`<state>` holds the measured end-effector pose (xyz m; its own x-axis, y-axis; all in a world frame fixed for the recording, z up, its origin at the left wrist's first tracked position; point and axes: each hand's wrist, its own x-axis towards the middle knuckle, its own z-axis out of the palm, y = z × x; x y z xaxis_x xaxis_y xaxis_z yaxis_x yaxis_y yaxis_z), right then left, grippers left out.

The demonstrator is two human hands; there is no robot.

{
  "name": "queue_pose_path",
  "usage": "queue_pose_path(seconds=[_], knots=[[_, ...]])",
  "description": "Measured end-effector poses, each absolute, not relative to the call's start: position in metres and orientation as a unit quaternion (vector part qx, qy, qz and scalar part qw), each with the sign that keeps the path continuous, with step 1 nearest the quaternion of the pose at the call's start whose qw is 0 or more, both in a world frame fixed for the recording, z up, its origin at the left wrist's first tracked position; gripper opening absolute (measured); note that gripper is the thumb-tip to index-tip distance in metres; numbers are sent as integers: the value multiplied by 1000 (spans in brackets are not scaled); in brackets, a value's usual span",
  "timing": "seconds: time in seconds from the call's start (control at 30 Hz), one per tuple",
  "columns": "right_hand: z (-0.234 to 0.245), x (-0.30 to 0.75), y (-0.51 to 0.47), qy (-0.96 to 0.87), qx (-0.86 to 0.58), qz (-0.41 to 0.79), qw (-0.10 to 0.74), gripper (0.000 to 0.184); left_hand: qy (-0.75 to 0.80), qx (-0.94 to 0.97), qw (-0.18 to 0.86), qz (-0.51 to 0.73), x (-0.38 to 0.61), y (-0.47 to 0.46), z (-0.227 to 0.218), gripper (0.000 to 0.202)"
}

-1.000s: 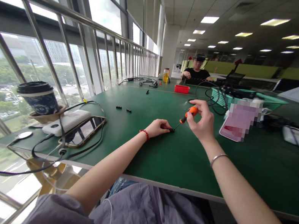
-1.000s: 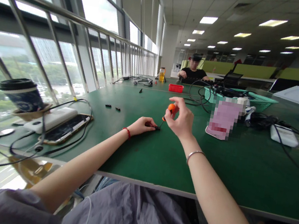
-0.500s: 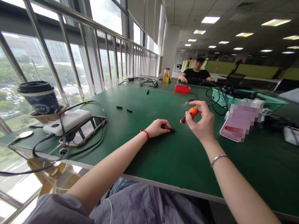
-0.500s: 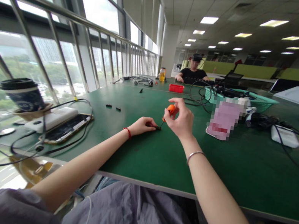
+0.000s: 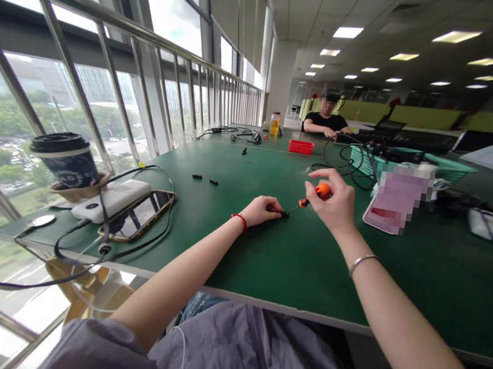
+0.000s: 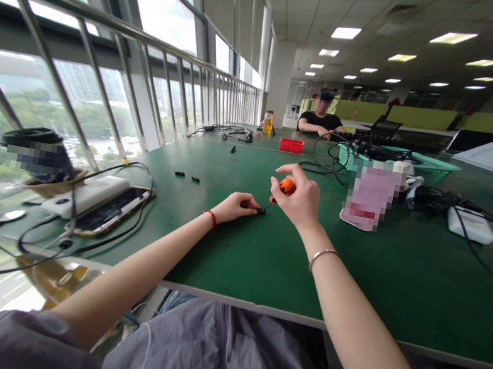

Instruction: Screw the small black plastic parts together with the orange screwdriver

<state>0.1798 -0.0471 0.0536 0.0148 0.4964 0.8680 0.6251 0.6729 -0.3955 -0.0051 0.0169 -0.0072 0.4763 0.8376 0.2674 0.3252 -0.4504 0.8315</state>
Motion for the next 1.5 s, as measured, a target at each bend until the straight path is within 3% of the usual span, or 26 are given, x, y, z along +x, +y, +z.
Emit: queue_pose_path(seconds=[0.23, 0.4, 0.57, 0.73, 1.2, 1.4, 1.5], knots=[[52, 180, -45, -700, -383, -57, 600, 31, 381, 773, 370, 347, -5, 14, -5, 4], [55, 178, -47, -709, -403, -52, 577, 15, 378, 775, 370, 346, -5, 15, -5, 4], [56, 176, -49, -714, -409, -65, 564, 28, 383, 774, 368, 346, -5, 16, -6, 5], [55, 168, -54, -697, -384, -78, 601, 27, 381, 775, 366, 346, -5, 15, -6, 4], [52, 166, -52, -712, -403, -85, 569, 28, 377, 772, 372, 350, -5, 16, -6, 6], [52, 165, -52, -718, -404, -72, 562, 26, 378, 772, 374, 349, -4, 16, -5, 6], [51, 165, -53, -715, -405, -57, 568, 15, 379, 772, 373, 348, -4, 17, -6, 6]])
